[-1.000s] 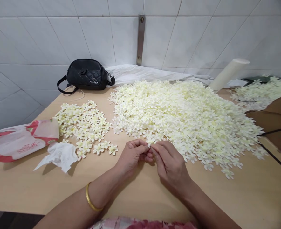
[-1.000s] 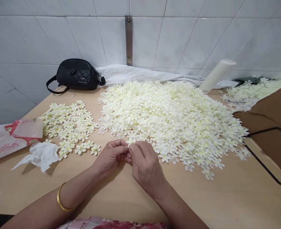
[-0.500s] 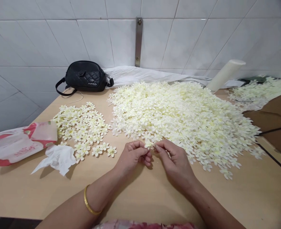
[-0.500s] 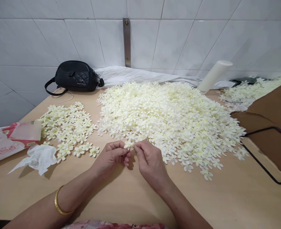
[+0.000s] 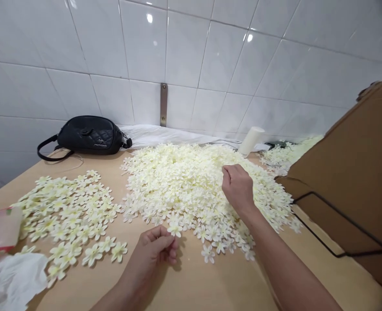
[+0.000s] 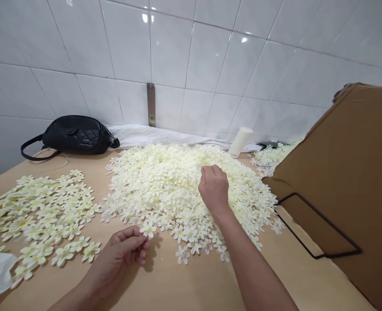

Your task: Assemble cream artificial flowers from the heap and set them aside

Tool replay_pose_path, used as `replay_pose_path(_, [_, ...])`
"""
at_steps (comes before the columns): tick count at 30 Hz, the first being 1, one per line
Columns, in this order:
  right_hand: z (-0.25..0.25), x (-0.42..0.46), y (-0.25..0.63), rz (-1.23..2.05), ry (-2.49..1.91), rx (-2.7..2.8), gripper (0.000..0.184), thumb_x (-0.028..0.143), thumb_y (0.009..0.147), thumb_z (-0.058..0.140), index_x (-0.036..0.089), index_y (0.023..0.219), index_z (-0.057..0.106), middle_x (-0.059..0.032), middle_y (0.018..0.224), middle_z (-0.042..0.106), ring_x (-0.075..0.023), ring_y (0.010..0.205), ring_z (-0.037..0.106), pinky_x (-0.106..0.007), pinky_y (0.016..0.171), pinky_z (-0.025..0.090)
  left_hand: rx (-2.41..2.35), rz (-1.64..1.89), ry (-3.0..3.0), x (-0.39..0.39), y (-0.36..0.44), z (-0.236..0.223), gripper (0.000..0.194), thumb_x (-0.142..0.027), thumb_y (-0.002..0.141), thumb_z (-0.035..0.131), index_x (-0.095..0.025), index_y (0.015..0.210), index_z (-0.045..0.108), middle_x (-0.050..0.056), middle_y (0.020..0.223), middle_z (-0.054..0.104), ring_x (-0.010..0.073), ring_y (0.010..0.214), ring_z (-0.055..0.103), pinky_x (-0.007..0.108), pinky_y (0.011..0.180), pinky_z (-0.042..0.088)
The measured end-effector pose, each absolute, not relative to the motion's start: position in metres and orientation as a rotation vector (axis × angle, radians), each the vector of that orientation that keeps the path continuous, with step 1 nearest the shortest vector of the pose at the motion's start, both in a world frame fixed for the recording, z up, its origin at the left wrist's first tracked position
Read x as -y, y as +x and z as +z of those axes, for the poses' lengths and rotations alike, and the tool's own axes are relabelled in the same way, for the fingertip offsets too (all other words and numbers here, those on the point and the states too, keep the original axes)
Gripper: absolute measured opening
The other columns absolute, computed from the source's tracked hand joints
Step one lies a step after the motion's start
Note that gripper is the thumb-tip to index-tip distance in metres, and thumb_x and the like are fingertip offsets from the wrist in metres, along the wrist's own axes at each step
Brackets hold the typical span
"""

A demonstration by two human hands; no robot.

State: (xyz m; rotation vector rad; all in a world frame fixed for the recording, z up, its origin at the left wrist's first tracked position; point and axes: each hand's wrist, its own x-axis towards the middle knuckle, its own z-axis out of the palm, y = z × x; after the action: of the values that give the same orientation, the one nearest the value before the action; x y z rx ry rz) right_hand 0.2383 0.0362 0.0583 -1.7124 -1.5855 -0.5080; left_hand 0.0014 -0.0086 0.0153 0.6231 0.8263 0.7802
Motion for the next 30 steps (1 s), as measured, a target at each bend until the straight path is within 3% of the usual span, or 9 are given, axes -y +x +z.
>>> replay_pose_path(6, [0.054,-0.013,0.197,-0.419,-1.663,1.747,0.020,0.014,0.080,0.042,0.014,0.093,0.056,-0.0115,0.085,0.055,-0.0234,0.084,0.048,-0.037,0.072,0.039,-0.830,0.784,0.644,0.006,0.001,0.014,0.016,-0.016,0.067,0.061,-0.013,0.057,0.048,0.002,0.054,0.057,0.0082,0.046,0.049,0.022,0.047,0.039])
replay_pose_path(12, [0.034,0.041,0.140,0.236,-1.396,1.973,0.022,0.011,0.082,0.038,0.017,0.093,0.057,-0.0070,0.083,0.055,-0.0165,0.076,0.051,-0.029,0.068,0.044,-0.771,0.796,0.632,0.008,-0.001,0.010,0.014,-0.015,0.069,0.059,-0.012,0.060,0.049,0.002,0.056,0.057,0.0081,0.046,0.050,0.022,0.048,0.041])
replay_pose_path(18, [0.015,0.046,0.138,0.338,-1.360,1.929,0.024,0.010,0.082,0.039,0.018,0.096,0.057,-0.0071,0.085,0.056,-0.0166,0.078,0.053,-0.028,0.068,0.044,-0.744,0.790,0.678,0.008,-0.001,0.006,0.012,-0.014,0.068,0.058,-0.011,0.060,0.050,0.003,0.055,0.056,0.0093,0.045,0.051,0.024,0.047,0.043])
replay_pose_path(24, [0.013,0.045,0.141,0.133,-1.255,1.957,0.030,0.006,0.079,0.041,0.016,0.104,0.054,-0.0096,0.093,0.056,-0.0186,0.086,0.052,-0.032,0.074,0.044,-0.779,0.783,0.671,0.009,-0.002,0.008,0.013,-0.015,0.067,0.058,-0.012,0.058,0.050,0.002,0.054,0.056,0.0090,0.041,0.048,0.026,0.043,0.043])
replay_pose_path(30, [0.014,0.043,0.141,0.470,-1.308,1.961,0.025,0.011,0.083,0.038,0.018,0.096,0.059,-0.0070,0.085,0.058,-0.0162,0.078,0.054,-0.029,0.070,0.045,-0.720,0.755,0.760,0.009,-0.004,0.007,0.011,-0.017,0.067,0.060,-0.010,0.062,0.053,0.003,0.057,0.057,0.0095,0.043,0.051,0.027,0.047,0.046])
